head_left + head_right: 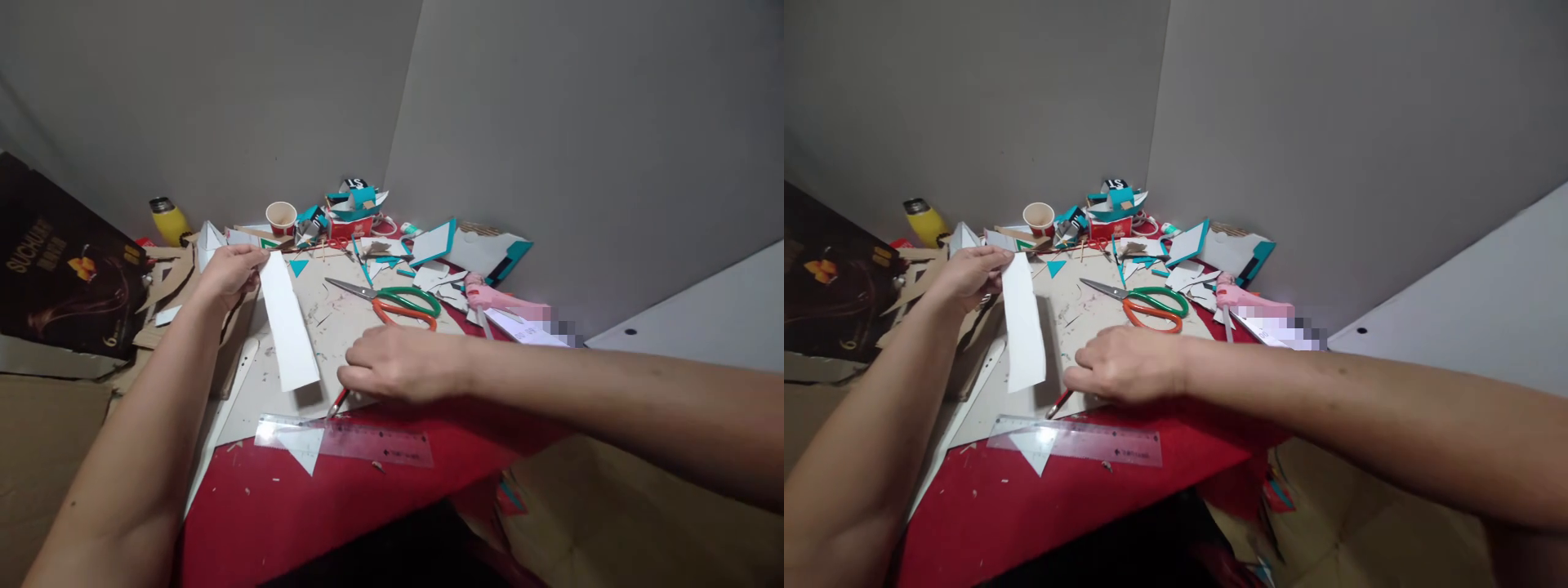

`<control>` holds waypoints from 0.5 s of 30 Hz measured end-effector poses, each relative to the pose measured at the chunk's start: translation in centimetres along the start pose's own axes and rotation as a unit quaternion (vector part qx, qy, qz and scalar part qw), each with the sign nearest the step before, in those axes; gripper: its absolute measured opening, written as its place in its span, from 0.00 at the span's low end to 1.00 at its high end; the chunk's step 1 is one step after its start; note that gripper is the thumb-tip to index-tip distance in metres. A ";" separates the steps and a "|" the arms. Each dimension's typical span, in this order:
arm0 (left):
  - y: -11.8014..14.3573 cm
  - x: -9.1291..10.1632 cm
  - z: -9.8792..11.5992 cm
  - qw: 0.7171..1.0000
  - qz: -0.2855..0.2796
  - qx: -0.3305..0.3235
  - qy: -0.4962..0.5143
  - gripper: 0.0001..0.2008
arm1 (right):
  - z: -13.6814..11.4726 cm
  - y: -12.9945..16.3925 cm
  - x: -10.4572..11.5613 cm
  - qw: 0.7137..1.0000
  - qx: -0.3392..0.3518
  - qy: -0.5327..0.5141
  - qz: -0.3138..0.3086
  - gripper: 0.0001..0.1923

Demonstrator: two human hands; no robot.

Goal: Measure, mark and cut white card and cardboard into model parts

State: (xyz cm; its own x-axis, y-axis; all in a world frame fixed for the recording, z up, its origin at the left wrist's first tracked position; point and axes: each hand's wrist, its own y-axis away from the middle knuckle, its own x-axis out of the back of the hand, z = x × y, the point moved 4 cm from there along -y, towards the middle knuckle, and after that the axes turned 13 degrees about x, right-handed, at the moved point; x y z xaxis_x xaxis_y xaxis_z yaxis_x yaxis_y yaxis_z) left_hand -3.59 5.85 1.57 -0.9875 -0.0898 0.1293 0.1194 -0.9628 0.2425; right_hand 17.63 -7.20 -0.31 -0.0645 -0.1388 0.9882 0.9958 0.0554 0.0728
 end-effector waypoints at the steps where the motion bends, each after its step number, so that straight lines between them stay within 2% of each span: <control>1: -0.1 0.1 -0.1 1.000 -0.001 0.002 0.000 0.04 | -1.0 0.0 0.0 0.999 -0.019 -0.041 0.008 0.07; 3: -0.2 0.1 -0.4 1.000 -0.012 0.011 -0.004 0.05 | -2.8 -0.2 -0.1 0.990 -0.095 -0.106 0.015 0.09; 5: -0.1 -0.1 -0.6 0.999 -0.036 0.022 -0.016 0.06 | -4.2 -0.5 -0.5 0.977 -0.144 -0.160 0.001 0.17; 6: 0.0 -0.2 -0.7 0.998 -0.052 0.026 -0.025 0.07 | -4.6 -0.7 -0.6 0.972 -0.159 -0.176 -0.005 0.15; 11: 0.8 -0.8 -0.8 0.991 -0.115 0.035 -0.065 0.04 | -4.6 -0.7 -0.4 0.935 -0.233 -0.264 -0.028 0.13; 15: 1.2 -0.9 -0.8 0.984 -0.146 0.044 -0.096 0.04 | -4.3 2.0 -0.1 0.902 -0.257 -0.342 -0.064 0.10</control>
State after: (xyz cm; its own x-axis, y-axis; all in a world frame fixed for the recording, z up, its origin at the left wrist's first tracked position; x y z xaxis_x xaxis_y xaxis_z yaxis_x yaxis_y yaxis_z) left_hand -2.65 4.59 0.93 -0.9443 0.2459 0.2189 -0.1506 -0.9139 0.3771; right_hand 19.96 -11.36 -0.88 -0.0307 0.5395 0.8414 0.8647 -0.4078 0.2931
